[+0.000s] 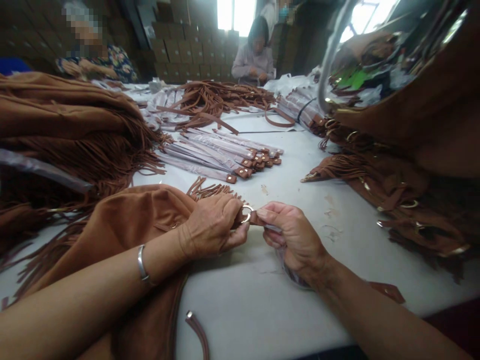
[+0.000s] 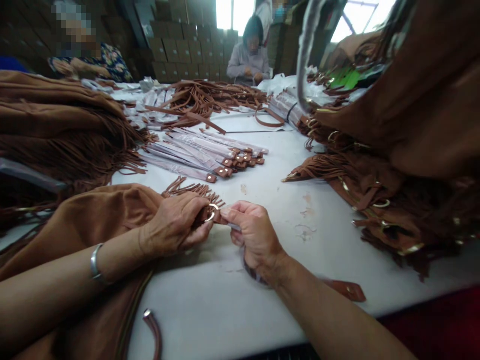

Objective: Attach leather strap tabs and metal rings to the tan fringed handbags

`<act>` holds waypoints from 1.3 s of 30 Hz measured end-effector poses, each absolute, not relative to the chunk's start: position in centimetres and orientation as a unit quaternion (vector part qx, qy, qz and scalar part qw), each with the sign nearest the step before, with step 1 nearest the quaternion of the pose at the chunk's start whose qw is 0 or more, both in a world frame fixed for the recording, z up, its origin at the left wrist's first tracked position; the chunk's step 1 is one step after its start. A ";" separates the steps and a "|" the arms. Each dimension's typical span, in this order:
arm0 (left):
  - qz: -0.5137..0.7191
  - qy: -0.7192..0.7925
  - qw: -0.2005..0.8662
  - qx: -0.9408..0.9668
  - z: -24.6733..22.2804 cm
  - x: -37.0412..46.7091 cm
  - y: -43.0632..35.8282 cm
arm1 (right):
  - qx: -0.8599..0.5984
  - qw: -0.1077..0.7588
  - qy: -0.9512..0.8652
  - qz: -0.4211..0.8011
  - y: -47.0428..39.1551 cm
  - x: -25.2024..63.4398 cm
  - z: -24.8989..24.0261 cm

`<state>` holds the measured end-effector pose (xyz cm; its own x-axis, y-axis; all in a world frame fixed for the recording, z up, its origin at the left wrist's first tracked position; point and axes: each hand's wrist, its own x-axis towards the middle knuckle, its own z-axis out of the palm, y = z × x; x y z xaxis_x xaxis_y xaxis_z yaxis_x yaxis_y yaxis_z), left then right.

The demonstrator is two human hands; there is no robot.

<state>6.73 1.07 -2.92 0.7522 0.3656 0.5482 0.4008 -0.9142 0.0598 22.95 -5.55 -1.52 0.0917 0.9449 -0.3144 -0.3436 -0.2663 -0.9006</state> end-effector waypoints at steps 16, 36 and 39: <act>-0.114 -0.230 -0.056 -0.965 -2.1 6.8 1.3 | -0.556 0.458 -0.377 0.582 -5.4 24.2 -0.8; -0.103 -0.151 0.006 -0.983 -2.3 6.7 0.8 | -0.439 0.232 -0.467 0.732 -1.6 26.4 -1.3; -0.099 -0.166 -0.002 -0.981 -2.3 6.8 0.7 | -0.442 0.155 -0.527 0.709 -1.8 26.7 -0.5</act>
<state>6.82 0.70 -2.25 0.9256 0.3253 0.1937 0.3245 -0.9452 0.0367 26.68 -1.77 -0.54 -0.5606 0.6860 -0.4638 0.2454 -0.3973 -0.8843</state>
